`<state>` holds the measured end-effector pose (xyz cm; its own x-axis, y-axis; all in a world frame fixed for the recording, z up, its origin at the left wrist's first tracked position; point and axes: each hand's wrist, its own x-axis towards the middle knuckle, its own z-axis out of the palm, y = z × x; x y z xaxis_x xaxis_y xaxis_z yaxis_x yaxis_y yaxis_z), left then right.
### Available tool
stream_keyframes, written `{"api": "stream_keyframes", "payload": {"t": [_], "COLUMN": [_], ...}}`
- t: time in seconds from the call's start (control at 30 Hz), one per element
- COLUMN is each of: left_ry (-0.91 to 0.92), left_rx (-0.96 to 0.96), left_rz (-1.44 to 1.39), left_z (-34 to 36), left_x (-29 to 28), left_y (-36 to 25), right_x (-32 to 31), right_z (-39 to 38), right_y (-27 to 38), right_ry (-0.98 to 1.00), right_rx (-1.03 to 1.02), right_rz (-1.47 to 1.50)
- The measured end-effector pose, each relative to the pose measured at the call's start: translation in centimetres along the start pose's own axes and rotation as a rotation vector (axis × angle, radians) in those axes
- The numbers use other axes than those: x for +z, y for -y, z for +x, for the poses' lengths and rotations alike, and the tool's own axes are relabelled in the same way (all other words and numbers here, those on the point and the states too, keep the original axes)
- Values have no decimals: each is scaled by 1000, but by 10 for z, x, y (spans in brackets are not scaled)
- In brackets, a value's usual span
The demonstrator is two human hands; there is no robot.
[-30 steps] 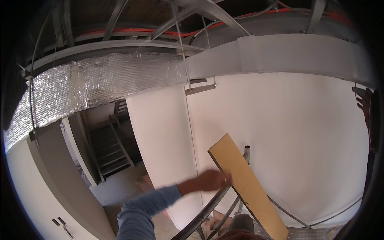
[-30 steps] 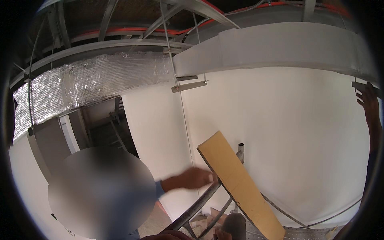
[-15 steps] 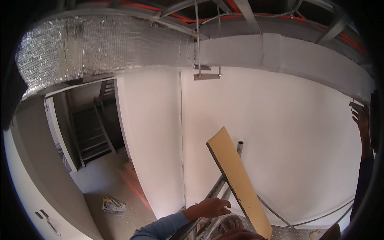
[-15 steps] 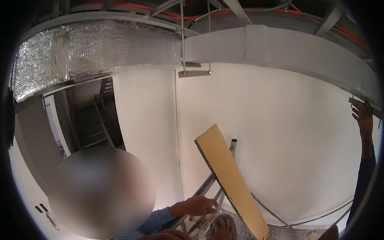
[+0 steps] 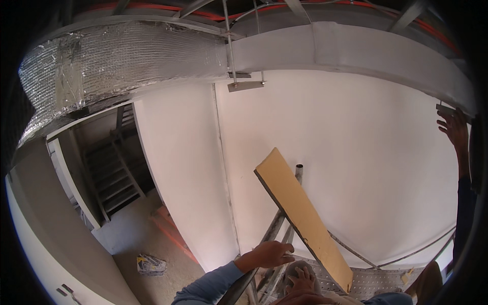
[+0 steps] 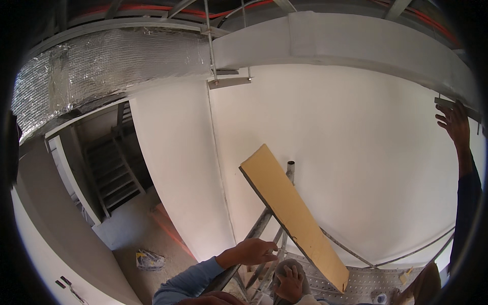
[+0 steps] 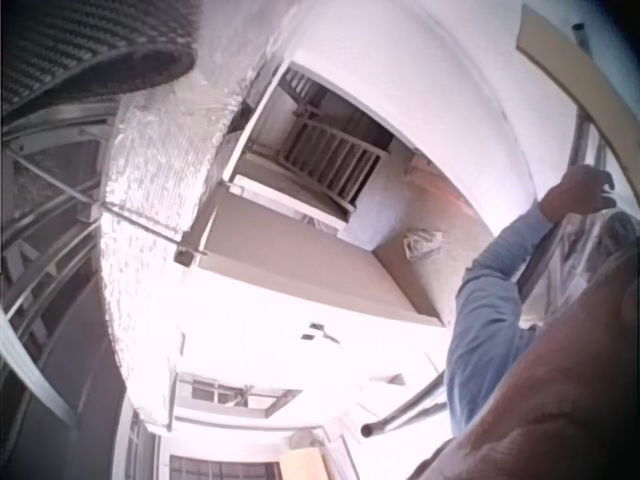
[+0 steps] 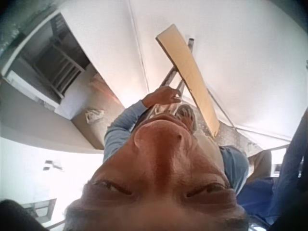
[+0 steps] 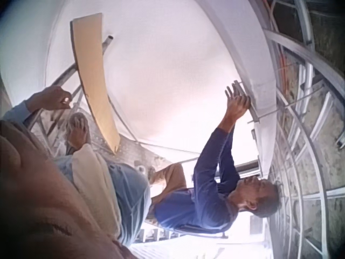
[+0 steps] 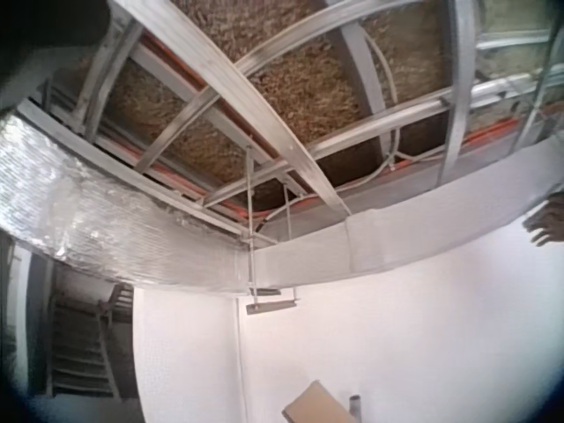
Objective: The person lifts a long rectangular ceiling panel and aligns it with metal ceiling supports. They use a pencil to mark positions on the panel and supports, then adjust the panel into place with assistance from another worker.
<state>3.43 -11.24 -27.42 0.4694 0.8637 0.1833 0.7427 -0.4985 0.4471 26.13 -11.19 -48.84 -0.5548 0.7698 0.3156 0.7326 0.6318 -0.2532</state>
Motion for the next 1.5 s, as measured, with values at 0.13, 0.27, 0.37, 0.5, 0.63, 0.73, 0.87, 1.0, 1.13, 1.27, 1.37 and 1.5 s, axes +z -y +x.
{"api": "stream_keyframes", "payload": {"t": [0.13,0.27,0.37,0.5,0.63,0.73,0.87,1.0,1.13,1.27,1.37,1.5], "left_ry": [-9,-15,38,25,-47,-30,-34,-31,-58,-9,-40,-18], "left_rx": [-3,-18,-90,-90,-26,-49,-44,-65,-31,-168,-157,-171], "left_rz": [5,-22,-28,-24,-18,-31,-39,-41,25,-19,-30,3], "left_z": [2,2,2,3,3,4,4,3,5,9,8,8], "left_x": [1,-3,-6,-6,-3,-2,-2,-1,2,-1,-4,-8], "left_y": [0,-4,-8,-9,-7,-6,-4,-3,-1,-3,-9,-16], "right_x": [-22,-30,-23,-9,-3,0,12,21,12,-6,-14,-17], "right_z": [3,7,10,14,17,16,17,16,11,12,15,18], "right_y": [7,12,10,3,-3,-6,-11,-16,-15,-10,-5,-4], "right_ry": [81,169,185,219,174,156,87,88,-95,90,221,245], "right_rx": [43,45,58,55,29,3,-7,-28,-157,30,70,95], "right_rz": [46,-2,13,1,12,4,-36,-3,-157,-131,-25,74]}}
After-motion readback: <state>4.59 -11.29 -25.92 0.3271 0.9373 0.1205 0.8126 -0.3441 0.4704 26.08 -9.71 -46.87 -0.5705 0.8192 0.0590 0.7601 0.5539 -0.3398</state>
